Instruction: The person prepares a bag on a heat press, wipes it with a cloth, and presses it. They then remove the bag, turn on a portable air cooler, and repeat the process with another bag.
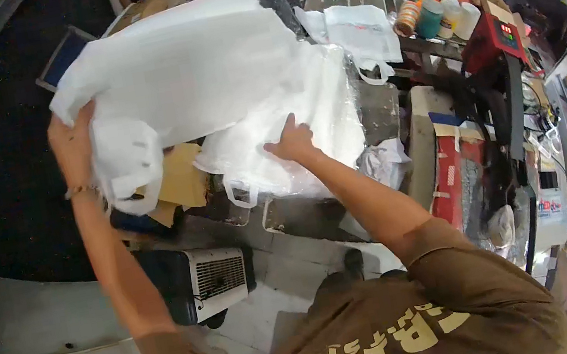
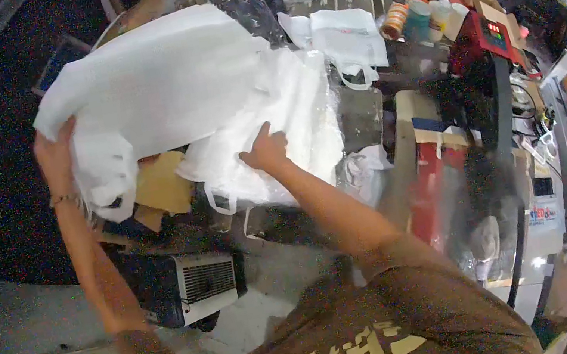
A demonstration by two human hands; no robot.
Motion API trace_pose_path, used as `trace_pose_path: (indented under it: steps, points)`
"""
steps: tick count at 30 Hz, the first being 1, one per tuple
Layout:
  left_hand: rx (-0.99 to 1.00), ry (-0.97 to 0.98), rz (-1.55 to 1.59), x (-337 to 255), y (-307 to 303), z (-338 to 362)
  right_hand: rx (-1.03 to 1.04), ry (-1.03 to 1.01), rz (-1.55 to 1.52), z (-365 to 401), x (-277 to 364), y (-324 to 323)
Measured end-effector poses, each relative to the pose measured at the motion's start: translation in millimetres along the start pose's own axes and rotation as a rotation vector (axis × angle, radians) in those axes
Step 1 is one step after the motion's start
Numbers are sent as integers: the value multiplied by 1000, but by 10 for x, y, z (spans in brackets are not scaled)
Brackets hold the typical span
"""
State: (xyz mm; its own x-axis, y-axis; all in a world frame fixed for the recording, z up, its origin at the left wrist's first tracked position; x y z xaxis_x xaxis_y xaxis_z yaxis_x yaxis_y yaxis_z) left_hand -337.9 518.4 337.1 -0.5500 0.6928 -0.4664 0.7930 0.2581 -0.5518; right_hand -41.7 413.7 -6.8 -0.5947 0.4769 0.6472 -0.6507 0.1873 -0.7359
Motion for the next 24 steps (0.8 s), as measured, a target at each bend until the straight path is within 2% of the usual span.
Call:
trace_pose_path:
  steps: [1,3,4,5,6,9,13,17,19,21,22,24]
  points:
    - [16,-15,-150,-80,-165,11,-1,0,-1,-65,45,-16]
    - [-55,7,-91,-123,-479,74,134,12,13,-193,101,-31]
    - [-62,-42,-78,-163,-642,138,128,17,14,-203,141,-23]
    - [-65,15,-120,-197,-800,190,53,125,12,-215,166,-31]
    - [-134,-71,-174,-208,-941,269,-24,232,8,-232,184,-55]
    - [-161,-104,-216,-93,-1312,490,-62,337,33,-368,190,-34]
    - [-176,-143,-259,202,-1743,829,-22,304,24,-472,165,-108]
    - [-215,-237,-316,364,-1899,1142,27,322,-174,-631,82,-142]
    - [-213,-296,-228,480,-1895,1238,29,327,-267,-630,124,-121]
    - [-217,-319,-182,516,-1900,1238,-82,341,-290,-621,196,-157]
    - [-183,-317,-274,506,-1884,1182,-86,340,-291,-635,202,-119]
    - [-153,-306,-351,429,-1763,1000,-206,205,-462,-655,225,-131]
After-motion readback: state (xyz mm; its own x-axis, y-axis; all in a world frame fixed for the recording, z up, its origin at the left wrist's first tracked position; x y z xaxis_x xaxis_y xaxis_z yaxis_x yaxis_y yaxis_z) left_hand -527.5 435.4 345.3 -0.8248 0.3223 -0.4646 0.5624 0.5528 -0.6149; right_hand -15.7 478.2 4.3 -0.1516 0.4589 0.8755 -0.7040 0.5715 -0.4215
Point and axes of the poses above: each hand's wrist, its own z-axis away from the middle knuckle, its own y-axis out of the palm, x = y × z, the point moved 4 cm from there along -z, towards the middle knuckle, and after that the axes turned 3 degrees about x, right-handed, at the moved point
